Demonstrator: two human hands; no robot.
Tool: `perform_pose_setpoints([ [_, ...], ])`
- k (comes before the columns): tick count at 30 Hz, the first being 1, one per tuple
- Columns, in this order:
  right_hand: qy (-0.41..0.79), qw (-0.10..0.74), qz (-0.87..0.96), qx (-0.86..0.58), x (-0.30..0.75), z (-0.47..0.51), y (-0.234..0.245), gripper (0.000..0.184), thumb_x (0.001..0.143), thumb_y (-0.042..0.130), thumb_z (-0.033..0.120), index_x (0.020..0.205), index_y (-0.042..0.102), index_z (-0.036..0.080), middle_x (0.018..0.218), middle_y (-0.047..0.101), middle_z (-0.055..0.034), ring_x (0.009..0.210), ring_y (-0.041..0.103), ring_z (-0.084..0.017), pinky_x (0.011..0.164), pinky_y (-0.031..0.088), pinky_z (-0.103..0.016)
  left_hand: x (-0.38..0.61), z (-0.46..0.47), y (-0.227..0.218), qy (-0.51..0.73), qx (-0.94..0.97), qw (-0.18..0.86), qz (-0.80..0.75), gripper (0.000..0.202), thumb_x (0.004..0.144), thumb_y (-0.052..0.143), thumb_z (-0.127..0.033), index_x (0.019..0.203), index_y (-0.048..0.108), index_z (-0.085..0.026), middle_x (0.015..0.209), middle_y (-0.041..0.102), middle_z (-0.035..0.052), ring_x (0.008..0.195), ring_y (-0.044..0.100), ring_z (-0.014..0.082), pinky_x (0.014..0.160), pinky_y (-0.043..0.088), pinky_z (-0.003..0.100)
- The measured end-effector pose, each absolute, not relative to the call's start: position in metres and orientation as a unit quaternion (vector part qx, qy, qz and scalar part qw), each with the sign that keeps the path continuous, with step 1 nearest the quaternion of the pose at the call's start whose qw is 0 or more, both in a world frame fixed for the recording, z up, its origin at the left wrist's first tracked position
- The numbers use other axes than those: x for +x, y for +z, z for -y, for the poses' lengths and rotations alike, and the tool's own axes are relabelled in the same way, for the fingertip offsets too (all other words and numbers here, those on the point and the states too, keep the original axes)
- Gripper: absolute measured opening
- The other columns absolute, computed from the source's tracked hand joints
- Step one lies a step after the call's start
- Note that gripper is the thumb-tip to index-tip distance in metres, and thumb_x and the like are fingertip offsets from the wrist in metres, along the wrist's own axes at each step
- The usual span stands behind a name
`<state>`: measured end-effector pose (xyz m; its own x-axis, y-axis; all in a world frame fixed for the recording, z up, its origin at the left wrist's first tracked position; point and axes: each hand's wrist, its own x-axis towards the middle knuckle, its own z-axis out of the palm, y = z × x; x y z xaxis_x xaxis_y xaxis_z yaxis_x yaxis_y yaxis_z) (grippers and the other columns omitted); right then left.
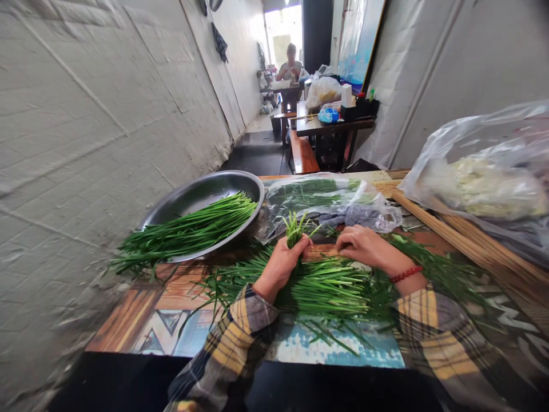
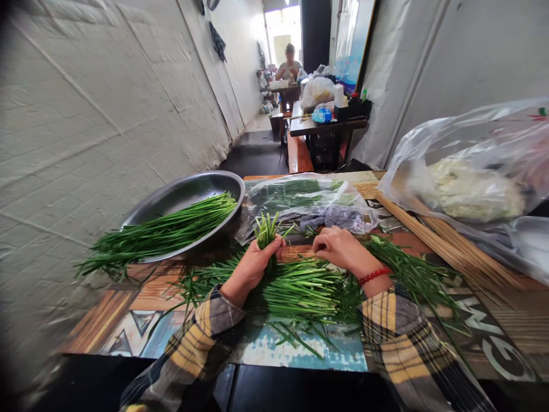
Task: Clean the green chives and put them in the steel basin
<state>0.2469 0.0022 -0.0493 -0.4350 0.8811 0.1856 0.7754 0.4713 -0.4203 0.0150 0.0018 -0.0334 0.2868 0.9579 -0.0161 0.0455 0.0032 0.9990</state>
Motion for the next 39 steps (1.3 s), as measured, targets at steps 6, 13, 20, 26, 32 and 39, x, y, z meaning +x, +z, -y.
perform_pose_setpoints([
  [6, 0.165, 0.252, 0.808, -0.507, 0.243, -0.004, -0.046, 0.017, 0.088, 0.049, 0.022, 0.088, 0.066, 0.021, 0.085, 0.067, -0.0035, 0.079, 0.060, -0.018, 0.072, 0.043, -0.029, 0.013, -0.001, -0.036, 0.411, 0.573, 0.550, -0.448, 0.032, 0.074, 0.067, -0.046, 0.080, 0.066, -0.014, 0.061, 0.051, -0.0033, 0.058, 0.042, 0.0091, 0.060, 0.034, 0.022],
  [13, 0.127, 0.159, 0.839, -0.505, 0.247, 0.000, -0.046, 0.013, 0.080, 0.059, 0.016, 0.080, 0.070, 0.023, 0.083, 0.066, -0.0042, 0.079, 0.059, -0.019, 0.072, 0.041, -0.029, 0.013, -0.002, -0.035, 0.399, 0.587, 0.557, -0.432, 0.033, 0.079, 0.062, -0.046, 0.080, 0.067, -0.013, 0.057, 0.043, -0.0049, 0.056, 0.038, 0.0088, 0.058, 0.031, 0.022],
  [20, 0.197, 0.280, 0.787, -0.514, 0.234, 0.002, -0.037, 0.015, 0.087, 0.051, 0.022, 0.084, 0.065, 0.020, 0.082, 0.066, -0.0032, 0.076, 0.060, -0.017, 0.069, 0.044, -0.028, 0.013, -0.002, -0.037, 0.414, 0.547, 0.591, -0.425, 0.032, 0.077, 0.066, -0.045, 0.081, 0.069, -0.013, 0.066, 0.056, -0.0010, 0.062, 0.047, 0.0103, 0.064, 0.038, 0.023],
  [26, 0.191, 0.422, 0.748, -0.476, 0.213, 0.010, -0.025, 0.017, 0.089, 0.051, 0.030, 0.083, 0.064, 0.020, 0.082, 0.066, -0.0027, 0.077, 0.060, -0.017, 0.070, 0.046, -0.029, 0.012, -0.001, -0.035, 0.434, 0.546, 0.598, -0.395, 0.032, 0.075, 0.069, -0.040, 0.093, 0.071, -0.014, 0.093, 0.069, 0.0064, 0.088, 0.058, 0.0181, 0.081, 0.044, 0.028],
  [32, 0.171, 0.467, 0.736, -0.458, 0.197, 0.013, -0.031, 0.018, 0.091, 0.048, 0.029, 0.082, 0.060, 0.020, 0.081, 0.064, -0.0033, 0.078, 0.059, -0.017, 0.075, 0.046, -0.031, 0.013, 0.003, -0.032, 0.357, 0.596, 0.594, -0.406, 0.038, 0.079, 0.064, -0.048, 0.070, 0.061, -0.012, 0.055, 0.046, -0.0041, 0.054, 0.039, 0.0079, 0.055, 0.031, 0.022],
  [39, 0.297, 0.539, 0.607, -0.503, 0.216, 0.004, -0.038, 0.026, 0.092, 0.047, 0.043, 0.084, 0.057, 0.020, 0.072, 0.058, 0.0001, 0.068, 0.055, -0.015, 0.064, 0.045, -0.027, 0.012, 0.003, -0.035, 0.352, 0.606, 0.572, -0.425, 0.037, 0.080, 0.060, -0.049, 0.073, 0.057, -0.013, 0.055, 0.036, -0.0064, 0.053, 0.030, 0.0074, 0.052, 0.022, 0.023],
])
